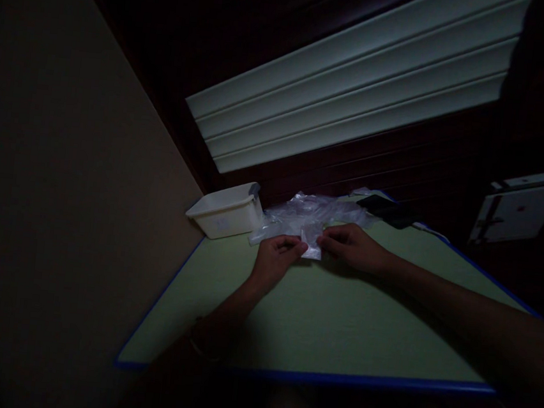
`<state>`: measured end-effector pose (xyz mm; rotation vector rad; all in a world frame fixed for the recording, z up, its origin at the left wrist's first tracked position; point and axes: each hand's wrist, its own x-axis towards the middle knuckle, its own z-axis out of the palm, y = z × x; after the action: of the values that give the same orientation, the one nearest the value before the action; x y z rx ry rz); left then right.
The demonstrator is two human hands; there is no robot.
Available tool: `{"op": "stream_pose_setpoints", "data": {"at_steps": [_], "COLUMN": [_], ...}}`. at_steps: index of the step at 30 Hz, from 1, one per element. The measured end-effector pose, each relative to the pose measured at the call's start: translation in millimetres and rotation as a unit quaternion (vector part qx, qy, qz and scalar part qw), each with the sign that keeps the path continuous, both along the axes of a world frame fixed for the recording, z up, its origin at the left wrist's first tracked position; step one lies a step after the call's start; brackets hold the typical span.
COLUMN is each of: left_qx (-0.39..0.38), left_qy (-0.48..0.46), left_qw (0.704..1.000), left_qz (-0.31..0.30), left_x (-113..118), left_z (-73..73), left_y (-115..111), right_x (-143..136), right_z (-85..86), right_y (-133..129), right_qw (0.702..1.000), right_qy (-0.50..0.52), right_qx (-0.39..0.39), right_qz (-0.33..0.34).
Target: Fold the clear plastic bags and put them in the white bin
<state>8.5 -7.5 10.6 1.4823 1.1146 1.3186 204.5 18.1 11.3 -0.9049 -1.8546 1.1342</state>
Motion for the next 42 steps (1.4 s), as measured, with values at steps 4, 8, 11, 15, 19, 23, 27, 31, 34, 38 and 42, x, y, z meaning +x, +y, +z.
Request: {"op": "stream_pose_setpoints", "data": {"at_steps": [4,8,11,15,19,23,27,31,34,38,42], "left_qx": [-0.015,-0.036,-0.034,-0.027,-0.017,-0.025,-0.027,-0.030,-0.024,-0.013,-0.008], "left_qy": [-0.011,-0.039,-0.051,-0.060,-0.051,-0.059,-0.069,-0.082,-0.078,-0.070,-0.059], "left_qw": [1.000,0.999,0.998,0.998,0.998,0.998,0.997,0.995,0.996,0.996,0.997], "left_qz": [-0.005,-0.001,-0.007,-0.015,-0.012,-0.017,-0.030,-0.039,-0.044,-0.053,-0.057], "left_x": [-1,-1,-1,-1,-1,0,0,1,2,1,0], "left_z": [-1.1,-3.2,-3.3,-3.0,-5.2,-6.9,-5.8,-5.1,-5.8,-7.5,-11.0], "left_y": [1,3,4,4,5,6,4,2,2,2,4], "right_x": [0,-2,-2,-1,-2,-4,-4,-3,-3,-4,-3], "right_z": [1.7,5.1,7.0,8.1,9.2,10.8,9.0,5.2,4.0,3.3,1.3], "right_y": [0,-3,-5,-7,-7,-7,-6,-4,-3,-1,1], "right_qw": [1.000,1.000,1.000,1.000,1.000,1.000,0.999,0.999,0.999,0.999,0.999], "right_qy": [-0.008,-0.006,-0.009,-0.009,-0.010,-0.005,0.014,0.017,0.018,0.026,0.026], "right_qx": [0.020,0.011,-0.006,-0.009,-0.020,-0.024,-0.034,-0.039,-0.035,-0.020,-0.016], "right_qz": [0.005,0.007,0.009,0.014,0.006,0.000,0.006,0.015,0.005,-0.008,-0.018]}}
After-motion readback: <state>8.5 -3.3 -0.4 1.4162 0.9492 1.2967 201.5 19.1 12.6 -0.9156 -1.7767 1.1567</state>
